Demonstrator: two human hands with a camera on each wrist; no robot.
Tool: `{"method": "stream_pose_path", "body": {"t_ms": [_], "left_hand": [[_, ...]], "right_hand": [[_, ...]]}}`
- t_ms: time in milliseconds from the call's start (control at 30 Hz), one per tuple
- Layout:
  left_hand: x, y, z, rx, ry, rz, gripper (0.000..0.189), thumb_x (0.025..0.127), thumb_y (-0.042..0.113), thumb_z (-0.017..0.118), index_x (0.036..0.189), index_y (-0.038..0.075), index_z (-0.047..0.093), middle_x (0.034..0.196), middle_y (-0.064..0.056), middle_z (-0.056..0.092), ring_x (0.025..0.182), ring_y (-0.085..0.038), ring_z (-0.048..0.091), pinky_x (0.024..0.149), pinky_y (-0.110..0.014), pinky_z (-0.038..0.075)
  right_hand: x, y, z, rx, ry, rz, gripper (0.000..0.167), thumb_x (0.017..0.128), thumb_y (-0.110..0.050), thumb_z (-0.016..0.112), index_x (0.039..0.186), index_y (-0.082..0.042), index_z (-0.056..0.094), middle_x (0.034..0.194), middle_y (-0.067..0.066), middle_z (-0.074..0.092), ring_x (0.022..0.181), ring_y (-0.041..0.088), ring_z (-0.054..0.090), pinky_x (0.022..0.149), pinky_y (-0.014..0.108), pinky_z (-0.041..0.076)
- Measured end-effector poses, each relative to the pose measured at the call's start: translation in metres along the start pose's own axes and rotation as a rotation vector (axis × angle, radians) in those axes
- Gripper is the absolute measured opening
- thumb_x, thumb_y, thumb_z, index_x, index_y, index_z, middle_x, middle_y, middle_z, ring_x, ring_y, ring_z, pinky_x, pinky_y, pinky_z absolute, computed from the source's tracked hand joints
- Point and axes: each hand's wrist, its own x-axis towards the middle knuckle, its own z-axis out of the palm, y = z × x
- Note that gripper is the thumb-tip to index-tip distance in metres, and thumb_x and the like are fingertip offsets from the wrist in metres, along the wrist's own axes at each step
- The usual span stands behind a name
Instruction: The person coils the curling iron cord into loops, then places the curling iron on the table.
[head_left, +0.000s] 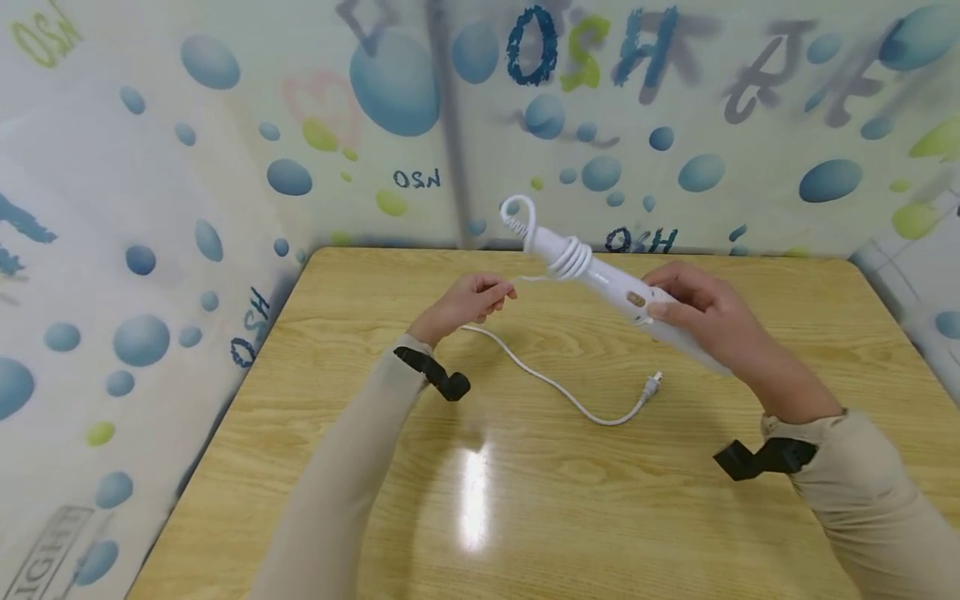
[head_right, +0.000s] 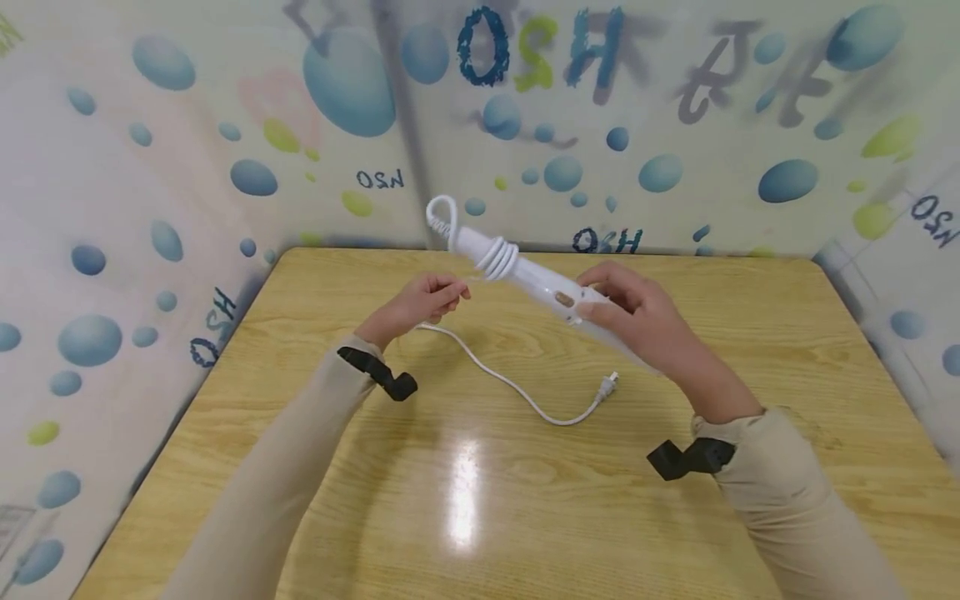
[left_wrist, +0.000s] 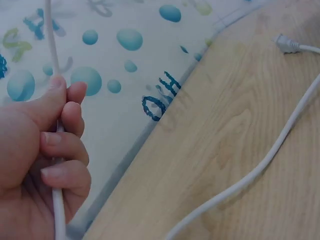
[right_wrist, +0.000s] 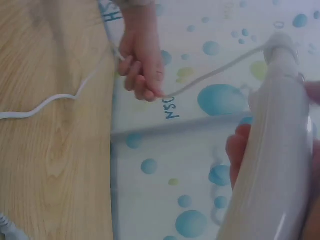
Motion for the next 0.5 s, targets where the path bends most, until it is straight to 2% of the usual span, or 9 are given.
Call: {"method": "stream_pose_path", "body": {"t_ms": [100, 167, 333, 400, 500], "left_hand": [[0.005, 0.006, -0.003, 0.059, 0.046, 0.043, 0.025, 0.096, 0.020, 0.050, 0.091, -0.001, 0.063, 0.065, -0.005, 0.049, 0.046, -0.010, 0.034, 0.043, -0.022, 0.027], [0.006, 0.009, -0.005, 0.126, 0.085, 0.063, 0.022, 0.094, 0.017, 0.055, 0.083, 0.000, 0.064, 0.061, -0.004, 0.050, 0.046, -0.010, 0.034, 0.043, -0.022, 0.028], [0.002, 0.016, -0.008, 0.264, 0.159, 0.042, 0.028, 0.083, 0.027, 0.069, 0.067, 0.005, 0.065, 0.057, -0.002, 0.050, 0.053, -0.014, 0.041, 0.051, -0.025, 0.035], [0.001, 0.020, -0.008, 0.297, 0.149, 0.038, 0.028, 0.081, 0.032, 0.071, 0.069, 0.007, 0.067, 0.059, -0.001, 0.050, 0.056, -0.014, 0.041, 0.053, -0.026, 0.035], [0.001, 0.028, -0.008, 0.354, 0.096, 0.071, 0.024, 0.084, 0.029, 0.068, 0.078, 0.006, 0.068, 0.065, -0.002, 0.052, 0.059, -0.013, 0.039, 0.054, -0.026, 0.033]], "right_hand": [[-0.002, 0.001, 0.002, 0.033, -0.097, -0.084, 0.026, 0.091, 0.000, 0.048, 0.106, -0.018, 0.060, 0.095, -0.001, 0.059, 0.074, 0.018, 0.056, 0.061, 0.029, 0.047], [-0.004, 0.003, 0.002, 0.046, -0.157, -0.133, 0.028, 0.091, 0.004, 0.048, 0.107, -0.015, 0.060, 0.093, 0.000, 0.060, 0.073, 0.017, 0.056, 0.060, 0.029, 0.046], [-0.008, 0.009, 0.000, 0.030, -0.331, -0.218, 0.029, 0.087, 0.008, 0.053, 0.108, -0.011, 0.059, 0.090, 0.003, 0.059, 0.071, 0.015, 0.054, 0.059, 0.028, 0.046], [-0.008, 0.011, 0.000, 0.015, -0.402, -0.227, 0.029, 0.086, 0.006, 0.055, 0.109, -0.012, 0.058, 0.091, 0.003, 0.058, 0.070, 0.015, 0.053, 0.058, 0.029, 0.046], [-0.008, 0.013, 0.001, -0.012, -0.491, -0.229, 0.029, 0.086, 0.004, 0.057, 0.108, -0.015, 0.058, 0.091, 0.001, 0.058, 0.069, 0.014, 0.053, 0.056, 0.029, 0.046]]}}
